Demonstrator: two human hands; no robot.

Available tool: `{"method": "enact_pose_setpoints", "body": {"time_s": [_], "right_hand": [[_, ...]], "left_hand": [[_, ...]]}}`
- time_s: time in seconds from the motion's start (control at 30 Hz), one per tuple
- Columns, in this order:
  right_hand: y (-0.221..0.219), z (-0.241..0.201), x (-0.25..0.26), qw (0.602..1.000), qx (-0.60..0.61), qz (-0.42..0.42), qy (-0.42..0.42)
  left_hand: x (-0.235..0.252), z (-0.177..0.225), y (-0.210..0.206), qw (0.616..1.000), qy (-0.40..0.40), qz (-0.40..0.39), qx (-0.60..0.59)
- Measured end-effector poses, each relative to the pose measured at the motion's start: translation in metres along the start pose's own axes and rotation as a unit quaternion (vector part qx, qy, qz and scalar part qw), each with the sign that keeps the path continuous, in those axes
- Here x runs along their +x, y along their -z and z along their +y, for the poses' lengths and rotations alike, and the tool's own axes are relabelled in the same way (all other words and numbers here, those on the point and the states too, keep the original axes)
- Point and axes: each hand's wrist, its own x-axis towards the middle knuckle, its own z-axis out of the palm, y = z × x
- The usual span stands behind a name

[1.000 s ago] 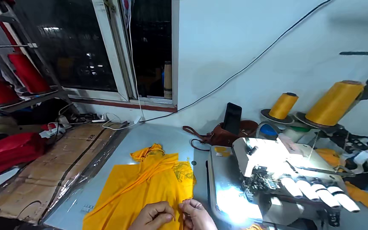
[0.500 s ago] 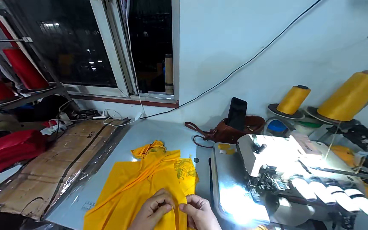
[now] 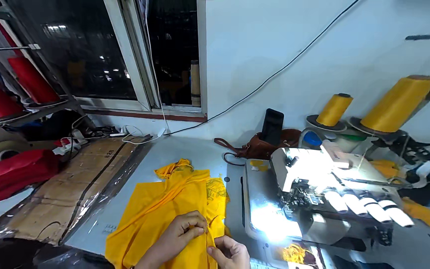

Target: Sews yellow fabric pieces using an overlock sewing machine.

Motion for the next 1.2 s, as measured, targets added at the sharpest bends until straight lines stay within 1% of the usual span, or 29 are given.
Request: {"method": "enact_pose_setpoints", "body": {"time_s": [0.2, 0.27, 0.33, 0.4, 0.53, 0.67, 0.8, 0.87, 0.9, 0.93, 1.0, 1.03, 1.07, 1.17, 1.2], "right_hand": [[-0.003, 0.003, -0.007, 0.996, 0.090, 0.024, 0.012], [-0.002, 0.001, -0.007, 0.992, 0.121, 0.011, -0.025], [-0.001, -0.001, -0.006, 0.982, 0.172, -0.027, -0.072], [0.000, -0.001, -0.008, 0.974, 0.201, -0.051, -0.085], [0.006, -0.001, -0.019, 0.981, 0.174, -0.045, -0.075], [0.011, 0.008, -0.032, 0.994, 0.108, -0.019, -0.030], [0.009, 0.011, -0.039, 0.993, 0.118, 0.009, -0.020], [0.008, 0.011, -0.040, 0.992, 0.124, 0.013, -0.025], [0.008, 0.010, -0.041, 0.991, 0.127, 0.014, -0.032], [0.009, 0.010, -0.041, 0.990, 0.133, 0.017, -0.037], [0.010, 0.008, -0.041, 0.989, 0.142, 0.022, -0.027], [0.011, 0.007, -0.040, 0.989, 0.147, 0.021, -0.019], [0.012, 0.006, -0.041, 0.988, 0.154, 0.020, -0.013], [0.011, 0.000, -0.043, 0.984, 0.179, 0.010, -0.003], [0.011, -0.001, -0.044, 0.983, 0.182, 0.006, 0.002]], "left_hand": [[-0.003, 0.004, -0.001, 1.000, 0.007, -0.008, -0.009], [-0.004, 0.004, -0.001, 1.000, 0.006, -0.016, -0.014], [-0.004, 0.005, 0.000, 0.999, 0.002, -0.032, -0.017], [-0.006, 0.007, 0.001, 0.999, 0.006, -0.047, -0.016], [-0.009, 0.008, 0.000, 0.999, 0.011, -0.045, -0.016], [-0.013, 0.004, -0.001, 0.999, 0.015, -0.036, -0.015], [-0.014, 0.002, -0.004, 0.999, 0.023, -0.031, -0.010], [-0.018, 0.013, -0.007, 0.999, 0.025, -0.030, 0.020], [-0.021, 0.024, -0.008, 0.999, 0.014, -0.038, 0.029], [-0.024, 0.036, -0.009, 0.998, -0.013, -0.051, 0.020], [-0.030, 0.060, -0.011, 0.992, -0.070, -0.102, -0.038], [-0.032, 0.067, -0.013, 0.987, -0.083, -0.120, -0.062], [-0.032, 0.069, -0.018, 0.987, -0.081, -0.117, -0.068], [-0.032, 0.052, -0.033, 1.000, -0.016, -0.025, -0.001], [-0.031, 0.046, -0.036, 1.000, 0.002, -0.005, 0.008]]}}
